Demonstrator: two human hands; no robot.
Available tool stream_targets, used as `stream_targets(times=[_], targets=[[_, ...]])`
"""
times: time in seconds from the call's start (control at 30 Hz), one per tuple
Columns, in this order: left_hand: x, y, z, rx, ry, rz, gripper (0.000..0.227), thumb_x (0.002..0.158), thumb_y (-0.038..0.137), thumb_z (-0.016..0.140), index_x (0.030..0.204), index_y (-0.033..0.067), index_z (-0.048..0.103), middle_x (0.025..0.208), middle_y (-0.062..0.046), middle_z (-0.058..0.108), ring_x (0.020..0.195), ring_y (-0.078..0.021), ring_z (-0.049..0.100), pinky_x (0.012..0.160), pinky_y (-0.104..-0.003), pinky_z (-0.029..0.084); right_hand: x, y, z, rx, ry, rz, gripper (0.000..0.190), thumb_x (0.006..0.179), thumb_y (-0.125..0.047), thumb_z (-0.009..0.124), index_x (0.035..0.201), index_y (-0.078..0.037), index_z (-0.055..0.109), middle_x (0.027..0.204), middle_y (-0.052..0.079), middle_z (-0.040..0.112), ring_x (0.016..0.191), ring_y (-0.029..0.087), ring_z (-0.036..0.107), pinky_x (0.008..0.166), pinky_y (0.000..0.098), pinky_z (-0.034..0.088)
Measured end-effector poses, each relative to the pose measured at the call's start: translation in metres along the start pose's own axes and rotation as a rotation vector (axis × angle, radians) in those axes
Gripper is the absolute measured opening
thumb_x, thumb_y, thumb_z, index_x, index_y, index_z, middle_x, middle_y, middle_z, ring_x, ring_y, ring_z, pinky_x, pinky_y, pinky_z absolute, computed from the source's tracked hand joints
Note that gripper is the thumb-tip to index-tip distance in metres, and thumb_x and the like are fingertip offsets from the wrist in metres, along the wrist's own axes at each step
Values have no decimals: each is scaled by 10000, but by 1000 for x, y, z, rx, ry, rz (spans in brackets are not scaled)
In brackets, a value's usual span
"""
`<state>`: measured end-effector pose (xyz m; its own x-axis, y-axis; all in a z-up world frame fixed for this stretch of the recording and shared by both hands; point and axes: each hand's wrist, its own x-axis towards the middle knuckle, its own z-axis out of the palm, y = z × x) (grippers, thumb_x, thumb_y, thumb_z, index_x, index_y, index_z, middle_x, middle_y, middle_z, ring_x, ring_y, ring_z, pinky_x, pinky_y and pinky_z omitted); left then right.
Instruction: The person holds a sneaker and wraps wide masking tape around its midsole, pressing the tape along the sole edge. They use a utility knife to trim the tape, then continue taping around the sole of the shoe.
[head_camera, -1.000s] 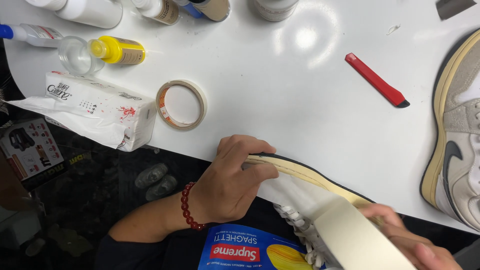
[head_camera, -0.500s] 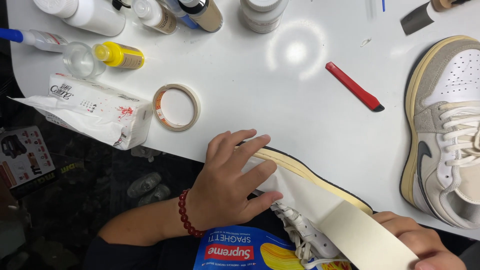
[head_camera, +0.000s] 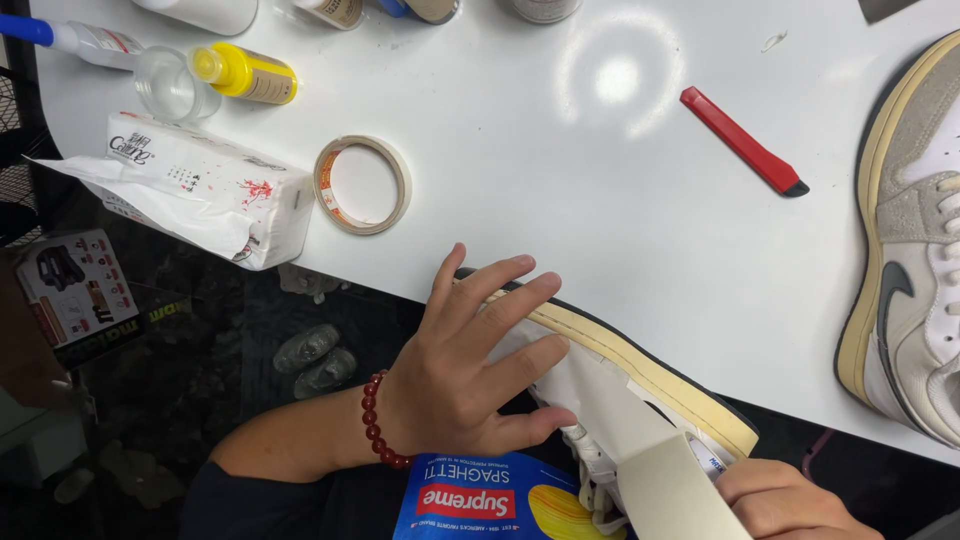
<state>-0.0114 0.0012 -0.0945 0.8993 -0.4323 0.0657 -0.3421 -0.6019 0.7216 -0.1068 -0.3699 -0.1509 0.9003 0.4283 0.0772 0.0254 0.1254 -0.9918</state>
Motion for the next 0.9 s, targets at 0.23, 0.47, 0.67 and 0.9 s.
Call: stream_targets(times=[0.23,0.47,0.67,0.9], targets=[[-10,-10,1,-50,24,48,462,901,521,746,1082,97,712,1408,-176,614,1393,-403,544,1184,-838,234,8,-2,24,12,0,-53,256,905,-97,682,664,-39,615,682,94,704,763,253,714,849,427,584],[-12,-18,2,-54,40,123,430,900,475,778,1072,89,693,1430,-182,598,1430,-452,499,1157,-865,240,-32,14,2,-45,-48,38,259,947,-189,706,717,-71,688,747,56,744,810,215,752,863,418,596],[-14,-20,8,-74,16,135,387,880,422,812,1065,108,681,1453,-151,594,1455,-445,483,1154,-887,227,-147,69,-78,-266,-469,436,270,936,-326,695,813,-91,750,825,54,762,874,176,775,845,380,597],[-12,-16,7,-2,-44,130,400,904,488,756,1075,134,685,1440,-118,604,1433,-451,479,1131,-895,95,-150,59,-48,-512,-923,922,396,922,-485,681,925,-116,823,915,50,782,947,130,802,823,337,598]])
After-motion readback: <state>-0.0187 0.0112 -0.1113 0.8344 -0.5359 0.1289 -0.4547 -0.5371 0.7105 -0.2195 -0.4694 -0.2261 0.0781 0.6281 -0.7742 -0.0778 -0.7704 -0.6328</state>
